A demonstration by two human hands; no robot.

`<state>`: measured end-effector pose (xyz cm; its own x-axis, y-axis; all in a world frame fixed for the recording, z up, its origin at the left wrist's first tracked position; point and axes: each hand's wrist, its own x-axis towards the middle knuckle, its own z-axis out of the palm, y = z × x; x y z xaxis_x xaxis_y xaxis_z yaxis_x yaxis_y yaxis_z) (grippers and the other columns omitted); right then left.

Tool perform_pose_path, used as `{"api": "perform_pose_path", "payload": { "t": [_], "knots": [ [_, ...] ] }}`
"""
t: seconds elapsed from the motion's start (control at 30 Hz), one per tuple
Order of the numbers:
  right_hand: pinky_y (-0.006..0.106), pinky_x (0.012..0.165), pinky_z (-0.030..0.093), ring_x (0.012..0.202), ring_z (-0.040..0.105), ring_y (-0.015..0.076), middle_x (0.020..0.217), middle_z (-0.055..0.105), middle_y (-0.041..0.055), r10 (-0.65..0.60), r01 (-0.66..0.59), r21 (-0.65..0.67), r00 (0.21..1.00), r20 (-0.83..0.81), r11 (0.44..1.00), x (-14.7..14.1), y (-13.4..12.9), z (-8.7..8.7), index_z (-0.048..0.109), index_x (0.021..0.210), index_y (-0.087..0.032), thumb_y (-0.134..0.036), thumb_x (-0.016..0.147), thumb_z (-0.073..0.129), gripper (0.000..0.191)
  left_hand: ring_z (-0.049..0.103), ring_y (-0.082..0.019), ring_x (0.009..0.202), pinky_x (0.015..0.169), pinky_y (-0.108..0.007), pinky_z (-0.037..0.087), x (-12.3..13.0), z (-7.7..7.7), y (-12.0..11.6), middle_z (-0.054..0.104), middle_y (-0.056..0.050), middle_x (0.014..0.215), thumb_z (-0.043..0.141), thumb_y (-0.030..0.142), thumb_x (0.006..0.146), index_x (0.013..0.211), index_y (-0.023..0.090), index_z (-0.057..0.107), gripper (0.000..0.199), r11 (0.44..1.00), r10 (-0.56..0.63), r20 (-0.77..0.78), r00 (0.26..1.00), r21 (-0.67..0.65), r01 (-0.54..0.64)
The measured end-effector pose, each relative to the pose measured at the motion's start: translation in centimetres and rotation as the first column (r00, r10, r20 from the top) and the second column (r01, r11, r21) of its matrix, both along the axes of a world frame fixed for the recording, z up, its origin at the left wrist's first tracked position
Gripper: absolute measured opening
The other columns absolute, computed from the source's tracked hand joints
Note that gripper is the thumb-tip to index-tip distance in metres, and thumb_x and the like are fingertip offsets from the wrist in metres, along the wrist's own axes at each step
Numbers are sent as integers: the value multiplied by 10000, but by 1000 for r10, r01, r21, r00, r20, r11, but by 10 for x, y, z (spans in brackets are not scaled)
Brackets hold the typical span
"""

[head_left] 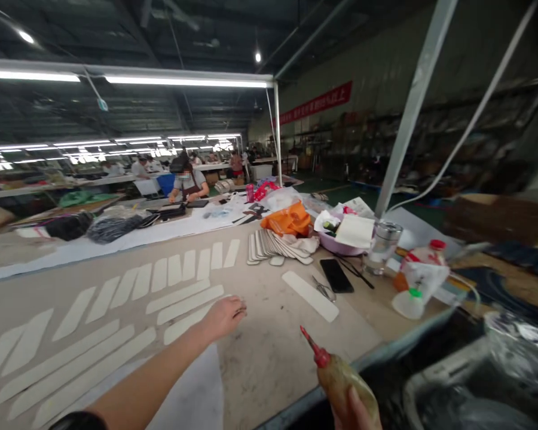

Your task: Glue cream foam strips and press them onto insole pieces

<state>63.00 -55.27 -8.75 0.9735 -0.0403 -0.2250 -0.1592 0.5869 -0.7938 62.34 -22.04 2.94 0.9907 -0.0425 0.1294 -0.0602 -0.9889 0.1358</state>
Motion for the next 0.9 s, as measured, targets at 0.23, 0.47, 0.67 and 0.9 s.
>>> {"api": "perform_pose_path", "payload": {
  "t": [0.23, 0.47, 0.67, 0.9],
  "knots": [
    [390, 781, 535, 920, 637, 249, 980, 686, 30, -18, 48, 189, 988, -155, 981, -1, 9, 27, 600, 1004, -234, -397, 614, 756, 451, 603, -195, 947, 877, -316, 457, 153, -29, -41, 661, -96, 985, 467, 171, 839, 958, 151, 668, 234, 986, -145, -77, 986, 76, 151],
    [405, 856, 495, 974, 617, 257, 1006, 680, 44, -5, 73, 280, 972, -236, 957, 0, 6, 36, 611, 994, -225, -376, 611, 759, 438, 606, -219, 897, 824, -319, 466, 228, -62, -75, 656, -103, 910, 516, 166, 783, 851, 148, 684, 183, 960, -201, -195, 960, 157, 233],
    [405, 876, 478, 999, 604, 251, 1018, 669, 39, 33, 37, 308, 976, -217, 951, 2, 8, 36, 599, 1040, -237, -341, 676, 721, 398, 598, -225, 943, 849, -314, 453, 233, -74, -81, 654, -114, 942, 502, 153, 769, 861, 155, 683, 203, 968, -119, -237, 964, 188, 165],
    [372, 827, 499, 942, 614, 220, 990, 670, 20, 1, 59, 288, 979, -204, 956, 0, 8, 30, 596, 1011, -267, -325, 670, 730, 371, 613, -250, 954, 812, -327, 469, 218, -48, -93, 655, -144, 1004, 481, 219, 780, 956, 140, 662, 264, 974, -3, -209, 978, 223, 51]
  ]
}}
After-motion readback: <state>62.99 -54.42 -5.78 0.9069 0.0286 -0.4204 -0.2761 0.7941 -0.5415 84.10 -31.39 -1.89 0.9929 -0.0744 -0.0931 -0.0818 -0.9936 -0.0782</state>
